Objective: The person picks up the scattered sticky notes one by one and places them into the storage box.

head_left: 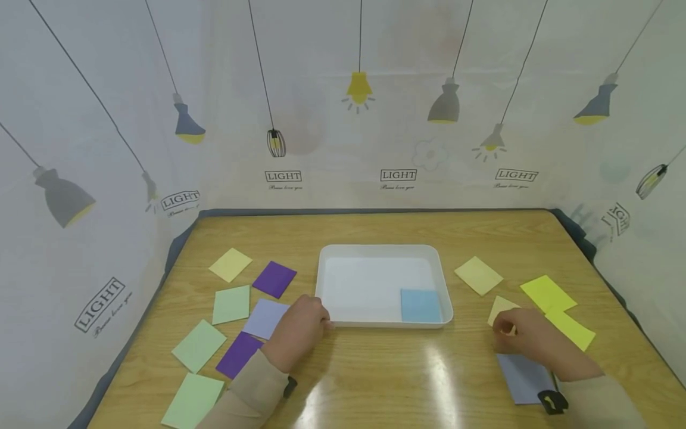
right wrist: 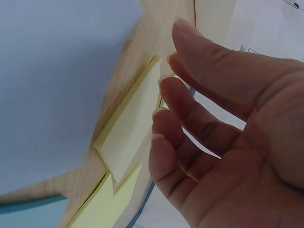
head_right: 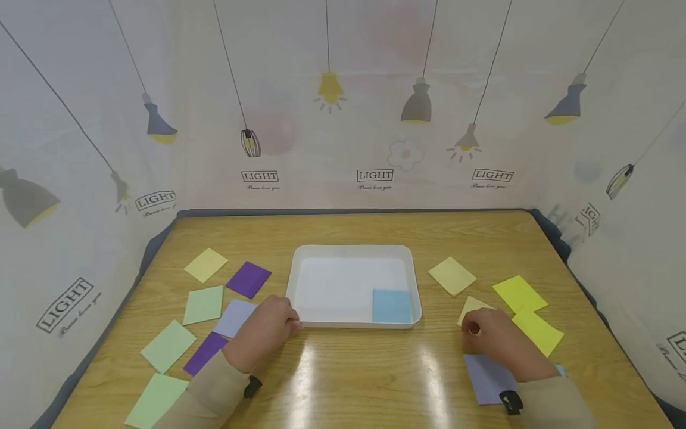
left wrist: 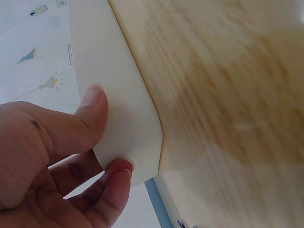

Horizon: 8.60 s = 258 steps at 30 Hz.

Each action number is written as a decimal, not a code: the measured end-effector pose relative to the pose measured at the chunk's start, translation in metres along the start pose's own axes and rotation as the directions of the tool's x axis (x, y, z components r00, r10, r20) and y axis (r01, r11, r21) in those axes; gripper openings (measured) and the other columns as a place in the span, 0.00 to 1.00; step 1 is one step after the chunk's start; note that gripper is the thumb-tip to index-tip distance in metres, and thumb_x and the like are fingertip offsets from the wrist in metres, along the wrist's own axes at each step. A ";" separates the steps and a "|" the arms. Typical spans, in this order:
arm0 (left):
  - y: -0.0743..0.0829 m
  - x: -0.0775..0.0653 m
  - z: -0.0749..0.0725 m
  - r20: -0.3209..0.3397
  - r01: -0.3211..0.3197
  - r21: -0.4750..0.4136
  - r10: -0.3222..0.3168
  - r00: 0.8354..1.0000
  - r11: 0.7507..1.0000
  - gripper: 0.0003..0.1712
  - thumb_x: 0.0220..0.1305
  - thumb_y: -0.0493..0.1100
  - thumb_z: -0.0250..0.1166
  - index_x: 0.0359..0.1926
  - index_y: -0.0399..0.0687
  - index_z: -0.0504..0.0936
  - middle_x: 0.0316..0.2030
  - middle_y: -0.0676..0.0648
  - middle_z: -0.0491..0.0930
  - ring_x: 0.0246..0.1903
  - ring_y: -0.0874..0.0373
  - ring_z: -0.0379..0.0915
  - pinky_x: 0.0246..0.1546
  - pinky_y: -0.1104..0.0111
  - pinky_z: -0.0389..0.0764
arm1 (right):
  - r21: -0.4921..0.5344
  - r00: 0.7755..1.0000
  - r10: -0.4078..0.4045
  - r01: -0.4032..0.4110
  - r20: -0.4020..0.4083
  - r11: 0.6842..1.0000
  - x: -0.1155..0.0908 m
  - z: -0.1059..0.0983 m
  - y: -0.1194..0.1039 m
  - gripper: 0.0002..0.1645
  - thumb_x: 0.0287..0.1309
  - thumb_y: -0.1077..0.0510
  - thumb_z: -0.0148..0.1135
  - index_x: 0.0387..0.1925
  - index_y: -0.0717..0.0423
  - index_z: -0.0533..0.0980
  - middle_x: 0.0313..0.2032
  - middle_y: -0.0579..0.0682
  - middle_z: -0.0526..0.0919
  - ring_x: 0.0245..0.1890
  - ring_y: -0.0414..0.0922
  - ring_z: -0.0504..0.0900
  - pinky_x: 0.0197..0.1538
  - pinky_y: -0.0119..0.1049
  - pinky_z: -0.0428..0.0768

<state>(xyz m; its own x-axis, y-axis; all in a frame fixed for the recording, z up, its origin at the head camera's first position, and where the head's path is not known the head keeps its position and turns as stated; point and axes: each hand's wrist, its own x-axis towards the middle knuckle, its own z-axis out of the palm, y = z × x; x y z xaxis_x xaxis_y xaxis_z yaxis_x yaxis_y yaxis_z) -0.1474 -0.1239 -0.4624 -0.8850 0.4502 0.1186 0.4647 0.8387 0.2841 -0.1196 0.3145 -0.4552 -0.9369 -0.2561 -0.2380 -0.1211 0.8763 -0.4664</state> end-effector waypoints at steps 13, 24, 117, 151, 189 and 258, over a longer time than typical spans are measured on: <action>0.002 0.001 -0.001 0.002 0.000 -0.006 0.000 1.000 1.000 0.08 0.57 0.40 0.74 0.23 0.44 0.90 0.23 0.50 0.80 0.26 0.56 0.73 0.31 0.67 0.76 | -0.070 0.985 0.126 -0.118 0.120 0.991 -0.007 0.002 0.010 0.18 0.41 0.59 0.80 0.33 0.55 0.79 0.33 0.46 0.82 0.32 0.44 0.75 0.37 0.42 0.77; 0.003 0.000 -0.004 0.019 0.018 -0.021 -0.017 1.000 1.000 0.08 0.58 0.40 0.74 0.23 0.43 0.90 0.23 0.51 0.79 0.26 0.59 0.72 0.31 0.69 0.75 | -0.109 0.976 0.179 -0.166 0.122 0.980 -0.008 0.002 0.008 0.16 0.43 0.62 0.79 0.27 0.54 0.75 0.27 0.45 0.77 0.29 0.44 0.73 0.32 0.39 0.72; -0.002 0.004 0.004 0.028 0.032 -0.028 -0.031 0.999 0.999 0.11 0.57 0.43 0.74 0.21 0.46 0.89 0.21 0.53 0.77 0.25 0.60 0.70 0.31 0.68 0.75 | -0.047 0.987 -0.151 0.149 -0.055 0.988 0.012 -0.040 -0.041 0.09 0.61 0.64 0.66 0.27 0.53 0.77 0.27 0.43 0.76 0.29 0.39 0.70 0.30 0.31 0.70; 0.003 0.005 -0.009 0.084 0.090 -0.037 -0.087 0.993 0.995 0.09 0.55 0.42 0.75 0.22 0.45 0.88 0.27 0.50 0.85 0.29 0.55 0.79 0.36 0.63 0.83 | -0.089 0.984 -0.175 0.171 -0.038 0.981 0.055 -0.058 -0.099 0.09 0.64 0.62 0.64 0.27 0.53 0.77 0.27 0.45 0.78 0.30 0.43 0.73 0.33 0.36 0.73; 0.004 0.016 -0.013 0.215 0.184 -0.080 -0.164 0.963 0.980 0.05 0.57 0.39 0.75 0.26 0.44 0.89 0.29 0.49 0.87 0.31 0.58 0.80 0.39 0.63 0.84 | -0.073 0.965 -0.255 0.259 0.069 0.963 0.106 -0.029 -0.152 0.09 0.65 0.63 0.63 0.27 0.53 0.78 0.28 0.45 0.78 0.31 0.43 0.73 0.36 0.36 0.73; 0.002 0.014 -0.012 0.193 0.162 -0.050 -0.150 0.970 0.985 0.09 0.55 0.40 0.75 0.21 0.46 0.88 0.28 0.51 0.86 0.29 0.60 0.77 0.37 0.65 0.82 | -0.058 0.975 -0.173 0.183 0.137 0.981 0.150 0.034 -0.172 0.05 0.64 0.65 0.64 0.32 0.54 0.81 0.30 0.46 0.80 0.33 0.43 0.74 0.40 0.37 0.76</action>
<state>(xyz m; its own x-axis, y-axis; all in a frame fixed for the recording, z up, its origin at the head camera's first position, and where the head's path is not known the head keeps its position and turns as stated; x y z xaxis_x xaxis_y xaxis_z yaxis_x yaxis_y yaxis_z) -0.1591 -0.1192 -0.4488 -0.9223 0.3699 -0.1115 0.3128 0.8843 0.3466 -0.2283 0.1118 -0.4396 -0.8477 -0.4577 -0.2681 -0.3088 0.8368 -0.4520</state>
